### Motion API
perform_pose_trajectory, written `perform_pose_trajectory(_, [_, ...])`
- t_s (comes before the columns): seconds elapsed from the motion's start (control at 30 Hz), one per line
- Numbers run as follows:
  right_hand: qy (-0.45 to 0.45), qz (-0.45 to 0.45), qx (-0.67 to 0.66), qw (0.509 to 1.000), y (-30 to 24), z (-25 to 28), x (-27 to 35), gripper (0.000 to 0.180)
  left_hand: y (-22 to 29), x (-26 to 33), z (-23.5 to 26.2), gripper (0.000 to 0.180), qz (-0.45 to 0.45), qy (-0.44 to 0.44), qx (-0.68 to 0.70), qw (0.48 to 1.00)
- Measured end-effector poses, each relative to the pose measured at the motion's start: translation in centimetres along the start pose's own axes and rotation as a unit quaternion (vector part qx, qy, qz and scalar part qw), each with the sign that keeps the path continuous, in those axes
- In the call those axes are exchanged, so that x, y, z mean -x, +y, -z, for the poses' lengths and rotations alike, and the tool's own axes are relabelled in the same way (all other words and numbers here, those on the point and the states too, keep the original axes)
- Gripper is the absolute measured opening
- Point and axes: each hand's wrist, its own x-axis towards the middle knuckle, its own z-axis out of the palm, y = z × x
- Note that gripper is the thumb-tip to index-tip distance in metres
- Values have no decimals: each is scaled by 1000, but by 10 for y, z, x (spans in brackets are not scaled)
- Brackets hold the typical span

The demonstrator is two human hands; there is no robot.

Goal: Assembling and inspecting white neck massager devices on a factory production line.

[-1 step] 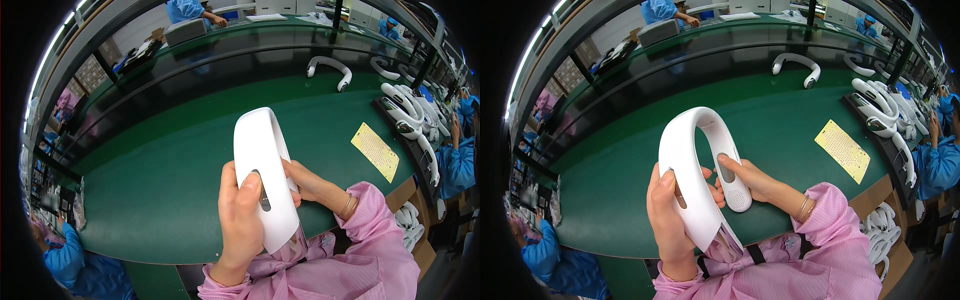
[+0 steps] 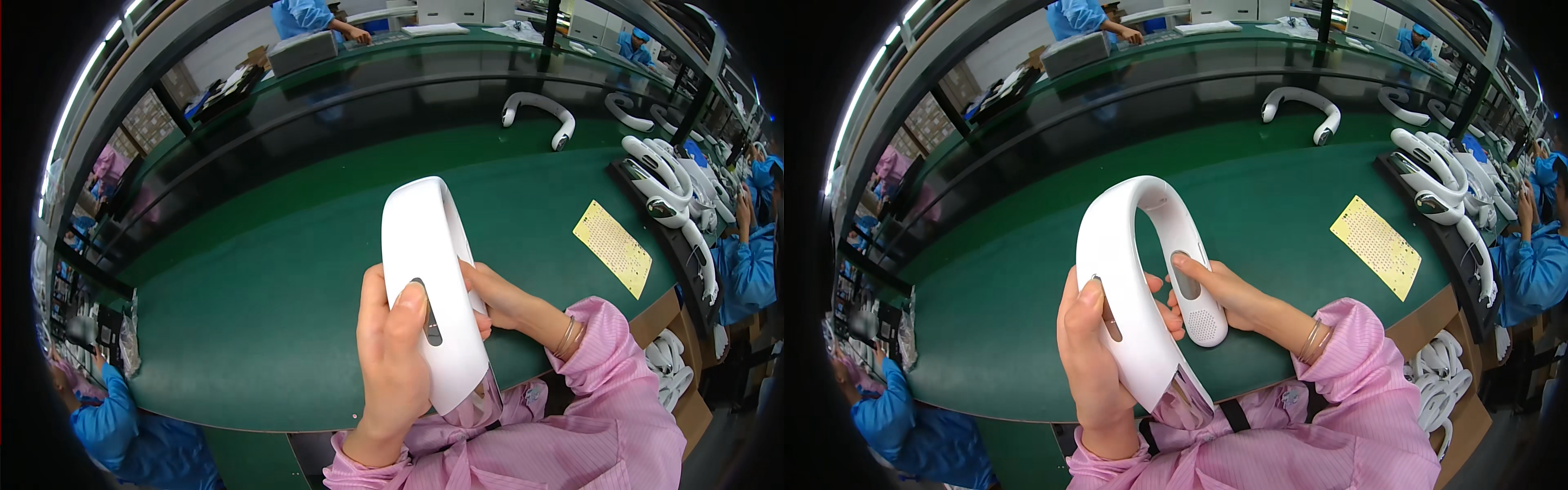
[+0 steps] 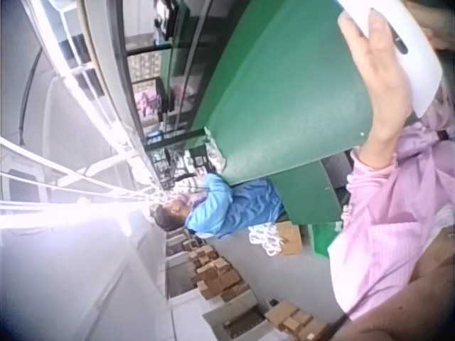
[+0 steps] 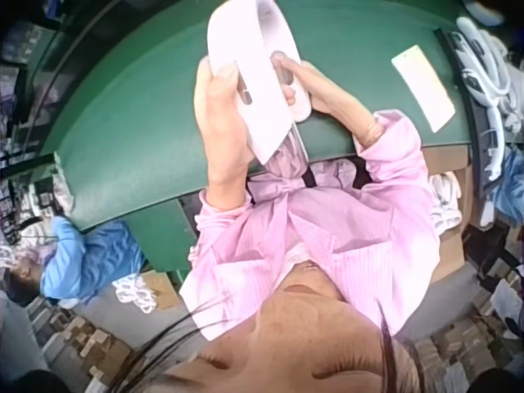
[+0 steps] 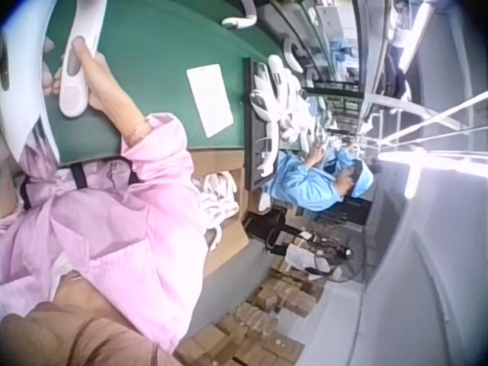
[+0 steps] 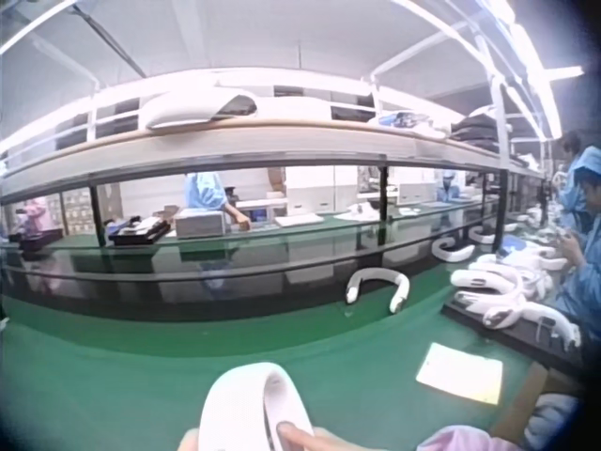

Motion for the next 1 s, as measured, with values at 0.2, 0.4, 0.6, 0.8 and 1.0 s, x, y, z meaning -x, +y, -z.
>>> perform_pose_trajectory(0.2, [14,12,0,1000,6,2,-4,60,-1,5,1,34,-6,-18,-12,1000])
perform_pose_trajectory(0.4, [55,83,2,995,4,0,-4,52,-6,13,6,41,-15,-8,-83,996])
perform_pose_trajectory(0.6, [167,240,65,954,-9,10,9,41,-25,18,47,60,-127,-29,-131,983])
perform_pose_trajectory(0.8, [48,376,313,871,-31,-9,50,59,-49,-7,84,51,-132,198,-132,962])
perform_pose_trajectory(1.0, [-124,336,408,840,-60,-44,86,68,-68,-12,95,40,-34,204,80,975])
